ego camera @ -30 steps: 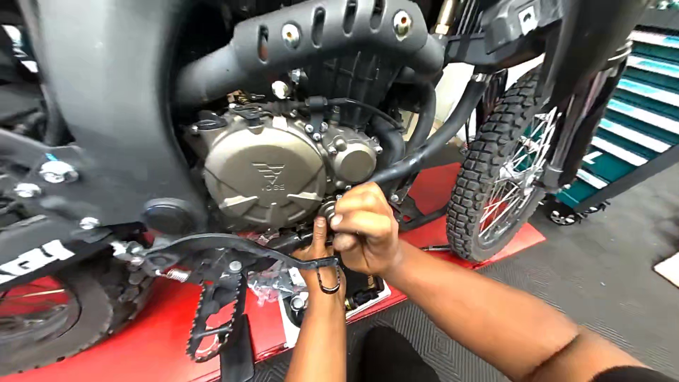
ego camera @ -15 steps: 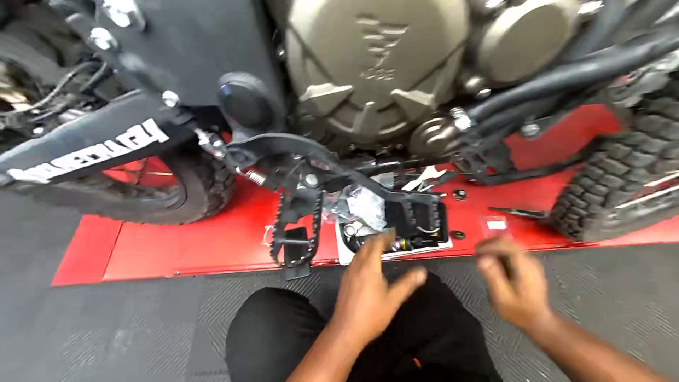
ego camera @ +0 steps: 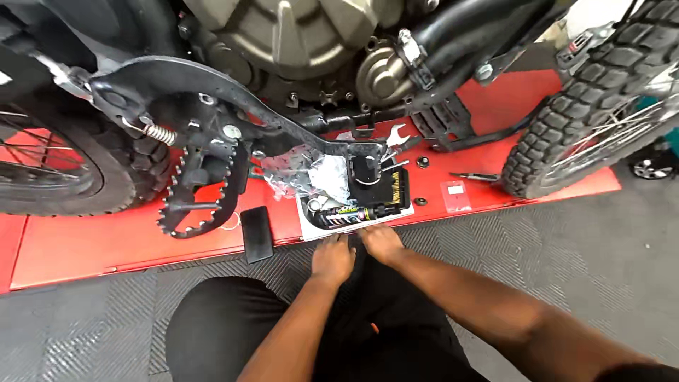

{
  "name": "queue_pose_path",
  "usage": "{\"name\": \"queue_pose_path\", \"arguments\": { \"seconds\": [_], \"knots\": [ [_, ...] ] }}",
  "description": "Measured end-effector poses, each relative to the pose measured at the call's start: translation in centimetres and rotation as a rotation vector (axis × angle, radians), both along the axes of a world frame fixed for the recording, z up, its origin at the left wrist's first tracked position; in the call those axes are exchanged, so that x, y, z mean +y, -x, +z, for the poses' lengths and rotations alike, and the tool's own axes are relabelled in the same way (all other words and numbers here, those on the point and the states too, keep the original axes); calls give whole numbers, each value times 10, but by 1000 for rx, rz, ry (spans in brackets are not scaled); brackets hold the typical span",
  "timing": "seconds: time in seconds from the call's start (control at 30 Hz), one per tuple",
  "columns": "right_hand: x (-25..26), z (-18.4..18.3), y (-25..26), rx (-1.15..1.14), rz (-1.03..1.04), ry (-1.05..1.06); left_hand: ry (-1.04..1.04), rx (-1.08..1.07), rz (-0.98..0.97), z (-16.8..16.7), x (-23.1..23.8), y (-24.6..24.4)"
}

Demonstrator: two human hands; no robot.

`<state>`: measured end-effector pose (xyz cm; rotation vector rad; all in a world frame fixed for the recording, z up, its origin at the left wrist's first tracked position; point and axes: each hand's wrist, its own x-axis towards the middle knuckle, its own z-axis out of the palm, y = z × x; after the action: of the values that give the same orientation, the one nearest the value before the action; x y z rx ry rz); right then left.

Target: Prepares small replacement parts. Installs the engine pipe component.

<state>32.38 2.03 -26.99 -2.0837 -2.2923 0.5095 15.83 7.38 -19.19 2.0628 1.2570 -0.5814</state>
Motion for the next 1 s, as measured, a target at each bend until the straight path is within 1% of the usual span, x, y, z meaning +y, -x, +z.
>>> {"name": "queue_pose_path", "arguments": {
  "seconds": [0.03,0.1,0.2,0.23,0.33,0.4,0.47,0.57,0.67,0.73,0.83,0.93,1.0],
  "knots": [
    [1,-1,3,-17,-34,-4,-44,-15,22,-16,-1,-14],
    [6,-6,1,-14,-87,-37,-145,-60,72,-35,-1,-29],
    [20,-8,-12,31,-89,-32,-319,-142,89,-60,5,-22],
    [28,-8,-15,37,-73,-26,-334,-149,91,-64,12,-19],
    [44,-3,-20,32,-31,98,-211,-114,78,-60,31,-17],
    [48,-3,-24,21,45,168,-178,-92,7,-62,32,-25],
    [50,-8,-28,0,139,179,-140,-11,-47,-68,29,-37],
    [52,-8,-34,-8,224,138,-159,85,-88,-70,28,-49],
    [51,0,-34,-49,197,197,-165,128,-173,-66,30,-51],
    [53,1,-31,-66,159,251,-125,171,-169,-65,33,-51],
    [54,-3,-31,-63,133,263,-78,242,-164,-65,38,-55],
    [54,1,-35,-51,111,289,-27,229,-213,-63,47,-53],
    [50,-3,-41,-39,112,253,2,185,-252,-58,53,-49]
  ]
}}
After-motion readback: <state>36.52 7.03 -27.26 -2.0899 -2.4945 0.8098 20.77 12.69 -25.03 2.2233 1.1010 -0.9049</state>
